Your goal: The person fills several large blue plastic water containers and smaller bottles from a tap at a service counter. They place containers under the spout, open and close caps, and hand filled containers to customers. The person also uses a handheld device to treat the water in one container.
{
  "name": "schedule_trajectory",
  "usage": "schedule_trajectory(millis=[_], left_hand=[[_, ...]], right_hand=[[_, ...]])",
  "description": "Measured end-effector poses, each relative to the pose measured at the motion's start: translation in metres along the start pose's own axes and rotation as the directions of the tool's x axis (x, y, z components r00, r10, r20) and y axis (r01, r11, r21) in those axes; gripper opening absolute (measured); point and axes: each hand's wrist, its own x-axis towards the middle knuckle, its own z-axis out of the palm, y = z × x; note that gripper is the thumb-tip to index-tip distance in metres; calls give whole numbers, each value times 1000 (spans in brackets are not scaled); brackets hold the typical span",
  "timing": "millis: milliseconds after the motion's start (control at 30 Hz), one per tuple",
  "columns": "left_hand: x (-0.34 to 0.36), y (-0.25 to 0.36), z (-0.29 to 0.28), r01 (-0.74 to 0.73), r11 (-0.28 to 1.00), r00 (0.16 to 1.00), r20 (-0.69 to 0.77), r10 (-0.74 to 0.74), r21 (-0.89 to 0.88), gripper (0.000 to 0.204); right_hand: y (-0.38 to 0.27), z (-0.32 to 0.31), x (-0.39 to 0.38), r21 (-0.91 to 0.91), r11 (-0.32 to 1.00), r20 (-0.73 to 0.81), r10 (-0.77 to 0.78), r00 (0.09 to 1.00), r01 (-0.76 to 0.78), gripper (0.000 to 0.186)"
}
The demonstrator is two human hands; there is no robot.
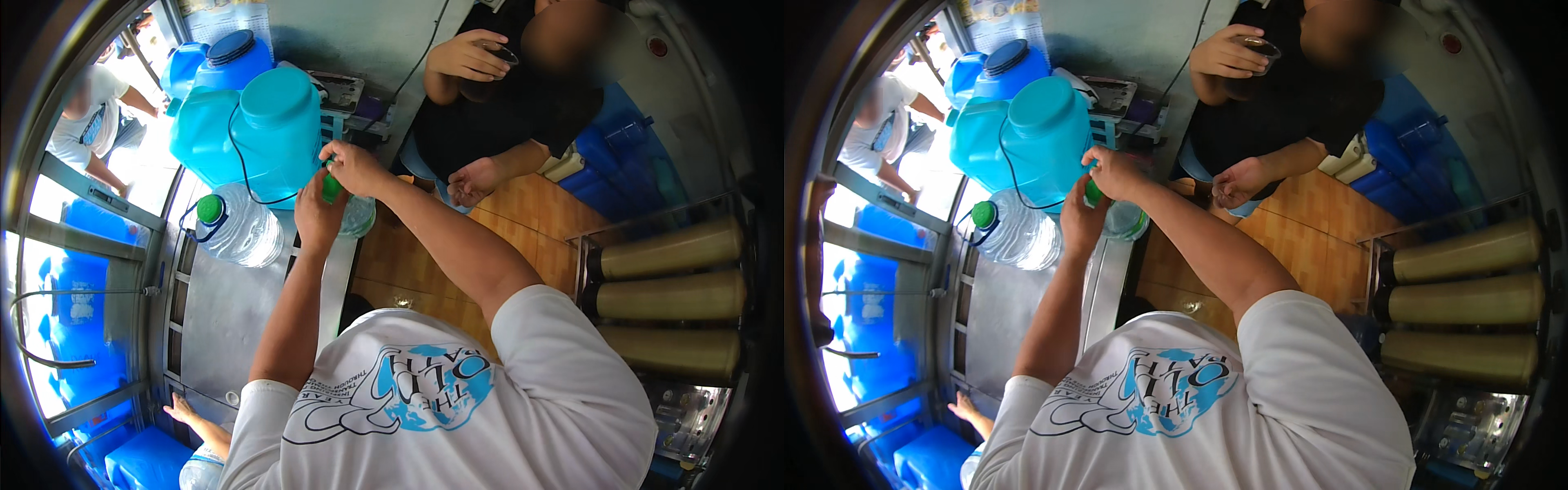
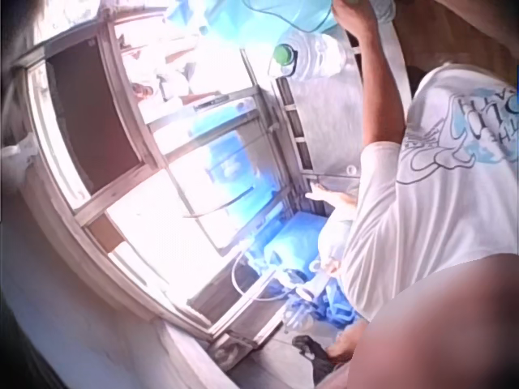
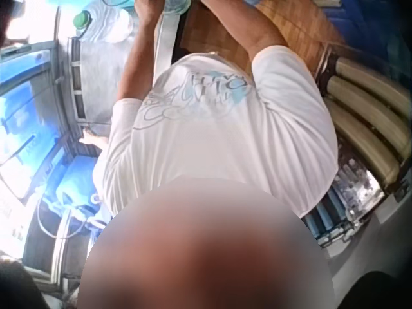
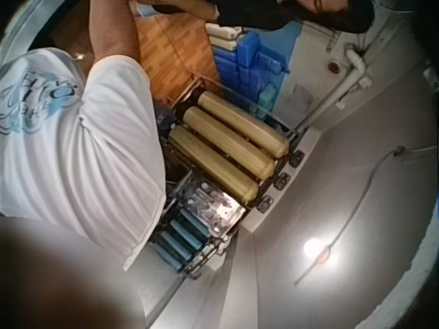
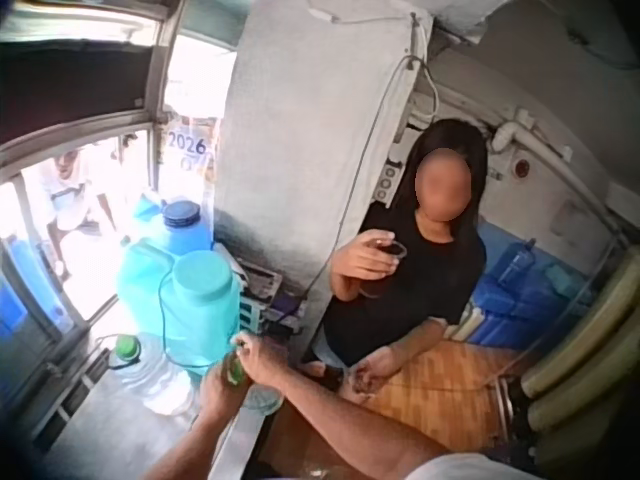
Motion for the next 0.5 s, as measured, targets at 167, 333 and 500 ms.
schedule_trajectory(millis=[167,333,500], left_hand=[[28,12,-85,-481,830,864,-7,503,283,59],[28,-54,-187,-255,763,967,176,186,594,45],[29,-54,-192,-90,799,996,75,56,595,21]], right_hand=[[46,-29,6,-147,989,-179,-26,984,0,21],[29,-37,10,-191,980,-136,31,990,-57,22],[56,-29,7,-265,949,-179,-221,959,169,32]])
